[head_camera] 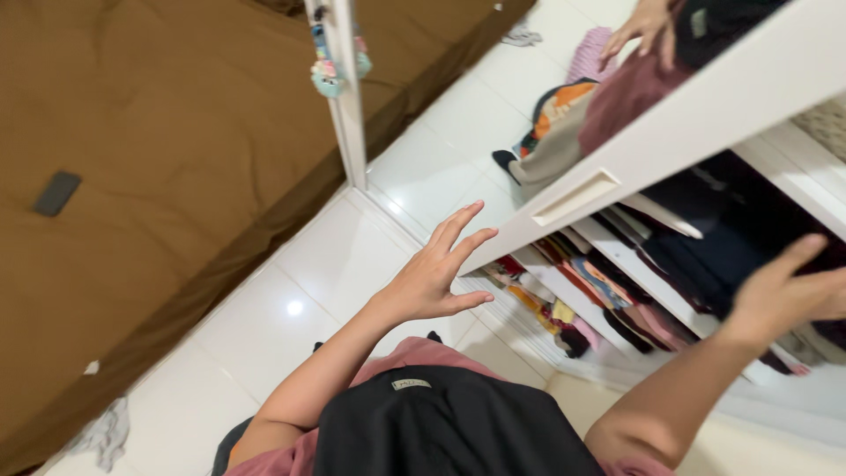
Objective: The person tidies a bed by removing and relocating several items, including a bolster pillow, clothes, a blanket, a yellow toy, a phone, and a tablet. They place the items on the floor or into a wardrobe, then smooth the brown bedsheet and arrange the remaining pillows.
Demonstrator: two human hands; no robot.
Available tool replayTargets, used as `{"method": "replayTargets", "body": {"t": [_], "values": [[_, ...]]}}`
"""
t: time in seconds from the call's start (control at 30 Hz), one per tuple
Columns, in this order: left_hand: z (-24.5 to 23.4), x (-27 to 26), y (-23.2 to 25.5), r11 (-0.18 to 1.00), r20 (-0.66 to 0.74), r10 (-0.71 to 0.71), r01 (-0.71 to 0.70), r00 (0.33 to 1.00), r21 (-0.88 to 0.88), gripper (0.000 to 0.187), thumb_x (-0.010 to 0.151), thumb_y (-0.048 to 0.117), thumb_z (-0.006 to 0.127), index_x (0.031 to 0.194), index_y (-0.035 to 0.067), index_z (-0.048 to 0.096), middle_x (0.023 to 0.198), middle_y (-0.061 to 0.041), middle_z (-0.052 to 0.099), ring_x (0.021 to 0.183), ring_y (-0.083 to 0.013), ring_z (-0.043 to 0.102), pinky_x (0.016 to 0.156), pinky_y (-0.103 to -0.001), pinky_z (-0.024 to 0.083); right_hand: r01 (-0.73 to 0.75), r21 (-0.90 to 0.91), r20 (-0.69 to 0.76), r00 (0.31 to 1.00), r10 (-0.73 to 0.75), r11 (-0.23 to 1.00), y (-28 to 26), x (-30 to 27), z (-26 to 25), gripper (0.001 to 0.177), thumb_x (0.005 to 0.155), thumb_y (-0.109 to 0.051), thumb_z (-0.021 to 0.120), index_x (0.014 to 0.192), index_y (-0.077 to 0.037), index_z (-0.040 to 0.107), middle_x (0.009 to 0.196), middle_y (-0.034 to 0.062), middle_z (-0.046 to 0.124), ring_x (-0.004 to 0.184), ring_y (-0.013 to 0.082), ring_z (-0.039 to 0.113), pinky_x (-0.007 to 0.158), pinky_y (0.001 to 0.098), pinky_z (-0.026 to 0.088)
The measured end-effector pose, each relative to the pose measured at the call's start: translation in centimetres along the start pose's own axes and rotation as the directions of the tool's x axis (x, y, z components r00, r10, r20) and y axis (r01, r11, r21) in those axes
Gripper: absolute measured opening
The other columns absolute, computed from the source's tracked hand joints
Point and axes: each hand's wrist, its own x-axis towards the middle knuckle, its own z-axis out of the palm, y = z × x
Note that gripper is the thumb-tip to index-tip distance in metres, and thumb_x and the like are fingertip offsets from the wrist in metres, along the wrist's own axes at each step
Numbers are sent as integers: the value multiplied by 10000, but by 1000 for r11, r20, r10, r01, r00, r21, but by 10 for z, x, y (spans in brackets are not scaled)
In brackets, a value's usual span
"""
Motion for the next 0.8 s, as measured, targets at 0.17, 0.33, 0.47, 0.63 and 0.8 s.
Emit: {"method": "replayTargets", "body": {"t": [0.17, 0.33, 0.47, 0.63, 0.8], "values": [[-41, -33, -6, 999, -91, -13, 17, 996, 46, 859, 820, 354, 847, 1532, 115, 429, 1686, -200, 233, 1546, -441, 289, 1198, -521, 399, 276, 231, -2, 959, -283, 933, -129, -89, 5, 840, 1144, -620, 494, 1730, -172, 90, 1750, 171, -76, 1597, 382, -60, 1325, 570, 37], [-80, -63, -6, 994, -214, 36, -12, 976, 112, 852, 830, 358, 860, 1528, 107, 441, 1682, -211, 260, 1551, -449, 311, 1232, -528, 380, 436, 633, 66, 793, -605, 640, -266, -180, -16, 857, 1093, -586, 550, 1735, -224, 114, 1732, 179, -68, 1639, 391, -48, 1301, 592, 45], [-114, -94, -8, 987, -289, 27, 20, 957, 158, 857, 827, 354, 867, 1531, 114, 442, 1682, -218, 261, 1551, -458, 322, 1241, -534, 378, 409, 782, 93, 670, -737, 471, -339, -230, -31, 842, 1072, -511, 590, 1702, -179, 141, 1747, 234, -34, 1612, 451, -49, 1307, 628, 52], [-157, -147, -15, 972, -385, -33, 119, 922, 201, 869, 823, 354, 872, 1535, 116, 435, 1685, -221, 248, 1550, -459, 316, 1242, -544, 373, 351, 880, 77, 558, -826, 319, -401, -283, -35, 811, 1048, -442, 621, 1670, -156, 186, 1743, 268, 21, 1640, 502, -14, 1340, 655, 82], [-187, -201, -18, 944, -468, -149, 266, 871, 194, 872, 816, 347, 879, 1535, 122, 439, 1688, -208, 251, 1551, -451, 309, 1208, -542, 394, 262, 945, 66, 435, -898, 196, -445, -330, -34, 797, 1029, -375, 653, 1656, -147, 216, 1730, 278, 45, 1623, 518, -1, 1321, 654, 102]]}}
